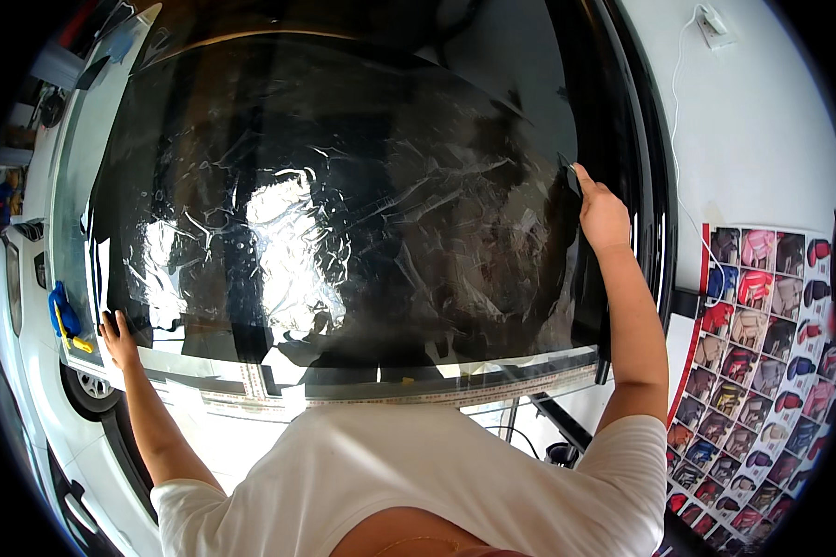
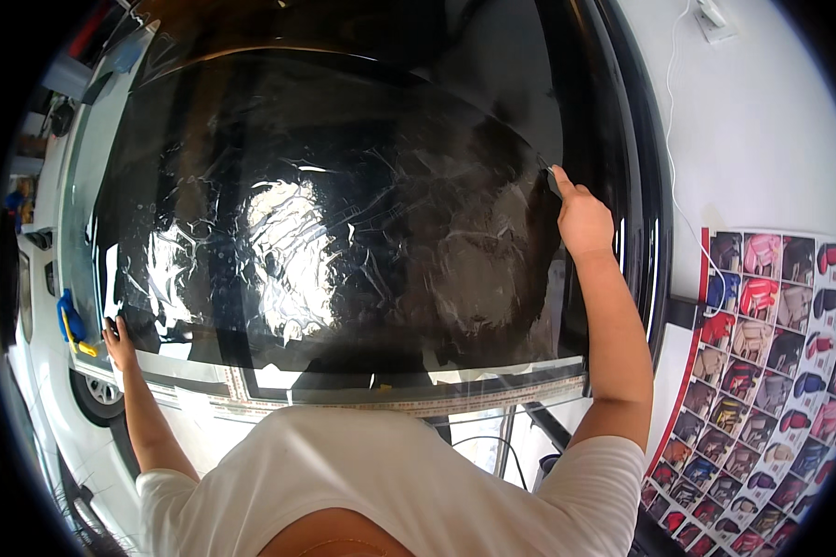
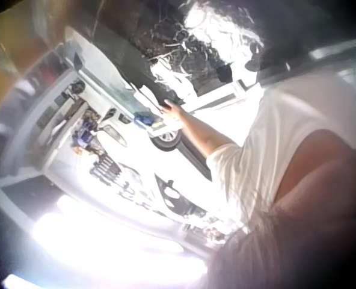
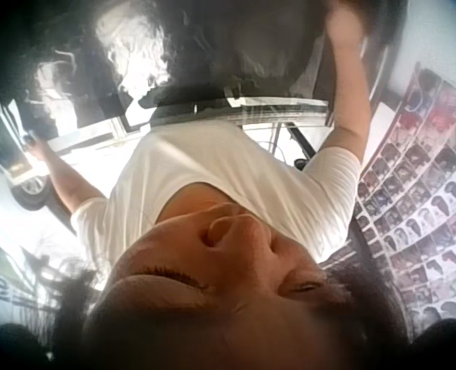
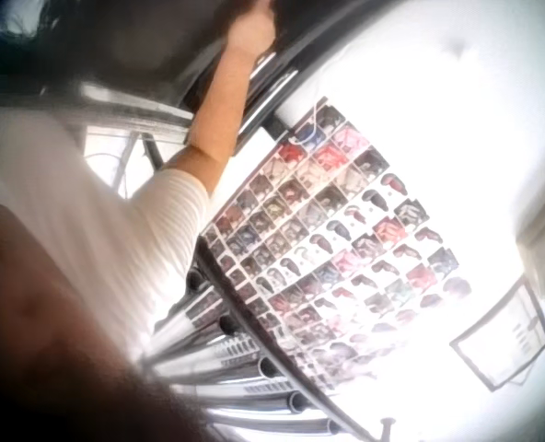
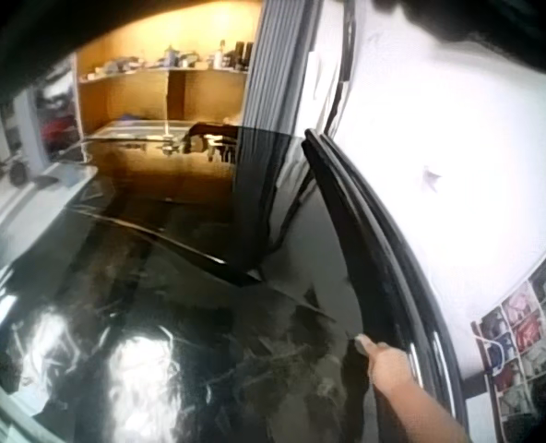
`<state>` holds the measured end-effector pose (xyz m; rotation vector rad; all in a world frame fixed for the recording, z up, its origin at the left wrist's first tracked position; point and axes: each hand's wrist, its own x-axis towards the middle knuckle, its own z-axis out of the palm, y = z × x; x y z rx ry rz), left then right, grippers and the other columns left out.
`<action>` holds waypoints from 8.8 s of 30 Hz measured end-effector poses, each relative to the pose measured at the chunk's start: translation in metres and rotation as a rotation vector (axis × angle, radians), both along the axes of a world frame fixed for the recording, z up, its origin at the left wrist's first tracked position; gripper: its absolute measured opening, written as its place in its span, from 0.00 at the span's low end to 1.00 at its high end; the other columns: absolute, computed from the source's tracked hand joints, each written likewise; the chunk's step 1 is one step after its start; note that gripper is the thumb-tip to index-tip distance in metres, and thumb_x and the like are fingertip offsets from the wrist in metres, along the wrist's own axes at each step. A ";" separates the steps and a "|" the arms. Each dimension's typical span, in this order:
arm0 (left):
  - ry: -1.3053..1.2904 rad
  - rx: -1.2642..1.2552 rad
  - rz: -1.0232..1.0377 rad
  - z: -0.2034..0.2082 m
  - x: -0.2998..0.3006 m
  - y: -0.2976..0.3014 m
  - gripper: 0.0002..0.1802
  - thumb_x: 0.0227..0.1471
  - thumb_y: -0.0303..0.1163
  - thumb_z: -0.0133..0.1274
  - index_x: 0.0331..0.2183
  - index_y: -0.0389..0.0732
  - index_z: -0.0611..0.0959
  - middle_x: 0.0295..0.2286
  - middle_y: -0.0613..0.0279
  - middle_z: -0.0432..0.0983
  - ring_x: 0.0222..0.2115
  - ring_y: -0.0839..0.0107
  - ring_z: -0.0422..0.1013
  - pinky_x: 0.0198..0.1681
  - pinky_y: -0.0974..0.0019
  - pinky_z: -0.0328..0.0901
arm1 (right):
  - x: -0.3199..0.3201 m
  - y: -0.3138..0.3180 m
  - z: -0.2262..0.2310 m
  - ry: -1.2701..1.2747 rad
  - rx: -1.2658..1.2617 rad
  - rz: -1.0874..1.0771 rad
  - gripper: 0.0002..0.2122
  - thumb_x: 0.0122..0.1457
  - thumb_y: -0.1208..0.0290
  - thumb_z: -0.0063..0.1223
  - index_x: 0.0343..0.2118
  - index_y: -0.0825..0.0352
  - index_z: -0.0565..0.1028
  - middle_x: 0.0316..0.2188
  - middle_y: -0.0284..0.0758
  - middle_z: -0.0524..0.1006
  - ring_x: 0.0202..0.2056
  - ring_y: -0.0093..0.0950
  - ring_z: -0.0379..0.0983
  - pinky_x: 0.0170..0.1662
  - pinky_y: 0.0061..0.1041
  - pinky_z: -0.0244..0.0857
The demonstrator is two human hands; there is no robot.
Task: The person applies a dark tint film to a car windshield using a squeegee and a utility knife. They smooth the film to remove bubbles, trim excess material along the edges, and adjust the film's position.
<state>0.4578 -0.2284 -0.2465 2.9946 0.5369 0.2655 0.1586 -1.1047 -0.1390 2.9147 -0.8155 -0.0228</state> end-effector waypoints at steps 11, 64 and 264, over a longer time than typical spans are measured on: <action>0.047 -0.009 0.085 0.017 -0.007 -0.037 0.42 0.44 0.74 0.31 0.59 0.68 0.58 0.61 0.66 0.47 0.61 0.58 0.46 0.56 0.33 0.37 | -0.055 0.046 -0.015 -0.101 0.058 -0.201 0.22 0.53 0.78 0.43 0.53 0.53 0.68 0.28 0.42 0.74 0.29 0.43 0.73 0.34 0.39 0.68; 0.161 0.046 0.068 0.038 -0.011 -0.067 0.41 0.46 0.71 0.36 0.59 0.64 0.58 0.60 0.57 0.48 0.60 0.57 0.47 0.54 0.26 0.29 | -0.205 0.279 -0.029 -0.949 0.405 -0.561 0.29 0.55 0.75 0.47 0.61 0.64 0.55 0.34 0.43 0.76 0.24 0.26 0.68 0.28 0.21 0.62; -0.103 -0.452 -0.764 0.097 0.128 0.235 0.29 0.34 0.24 0.60 0.44 0.51 0.78 0.57 0.51 0.54 0.58 0.47 0.49 0.60 0.53 0.49 | -0.040 0.759 0.000 -1.149 1.119 -0.337 0.07 0.58 0.69 0.50 0.32 0.67 0.68 0.14 0.29 0.67 0.12 0.13 0.57 0.14 0.13 0.47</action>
